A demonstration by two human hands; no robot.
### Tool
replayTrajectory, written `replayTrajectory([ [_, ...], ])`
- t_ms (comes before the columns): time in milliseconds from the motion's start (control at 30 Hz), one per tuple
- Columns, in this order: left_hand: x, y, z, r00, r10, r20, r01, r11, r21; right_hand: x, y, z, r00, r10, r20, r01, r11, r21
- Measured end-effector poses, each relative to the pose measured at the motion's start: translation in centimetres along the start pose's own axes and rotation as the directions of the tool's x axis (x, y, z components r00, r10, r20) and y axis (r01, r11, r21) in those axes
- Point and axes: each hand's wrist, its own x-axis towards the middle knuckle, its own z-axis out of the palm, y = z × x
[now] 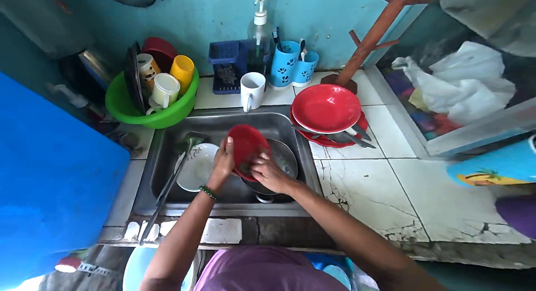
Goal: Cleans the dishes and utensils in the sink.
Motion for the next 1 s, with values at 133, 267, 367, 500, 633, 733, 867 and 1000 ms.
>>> replayTrajectory([
  [133, -0.9, 0.3, 0.9, 0.995, -0.075, 0.062, 0.079, 0.994, -0.072, 1.3, 2.1, -1.3, 0.976, 0.160, -0.144, -0.178, 0.976, -0.124],
  [267, -0.7, 0.6, 2.9, 0.985, -0.080, 0.151, 0.088, 0.995, -0.050, 3.2, -1.0, 0.4, 0.939, 0.123, -0.321, -0.074, 0.984, 0.161],
  [367, 0.1, 0.4, 2.2, 0.998, -0.012, 0.059, 0.012, 1.000, 0.002, 1.8, -2.2, 0.4, 0.992, 0.107, -0.070, -0.084, 0.959, 0.272],
  [500, 0.0, 0.5, 0.5, 0.999, -0.020, 0.038, 0.020, 1.000, -0.009, 0.3, 0.4, -1.4, 0.971, 0.237, 0.016, -0.234, 0.966, -0.108],
  [633, -1.1, 1.8, 1.3, 0.985, -0.109, 0.131, 0.114, 0.993, -0.031, 1.9, 2.2, -1.2, 0.898, 0.192, -0.396, -0.244, 0.966, -0.085],
  [733, -1.4, 2.4, 2.2, 0.972, -0.124, 0.197, 0.111, 0.991, 0.079, 2.6, 0.1, -0.6, 0.877, -0.025, -0.479, 0.001, 0.999, -0.051],
  [867, -2.3, 3.2, 2.6, 0.985, 0.022, 0.170, -0.081, 0.934, 0.348, 3.0, -0.8, -1.4, 0.792, -0.406, -0.455, 0.284, 0.906, -0.314],
  [1000, -3.5, 1.6, 2.3, 0.944, 0.315, 0.101, -0.329, 0.870, 0.367, 3.6, -0.2, -6.3, 0.876, 0.025, -0.481, -0.127, 0.975, -0.180],
])
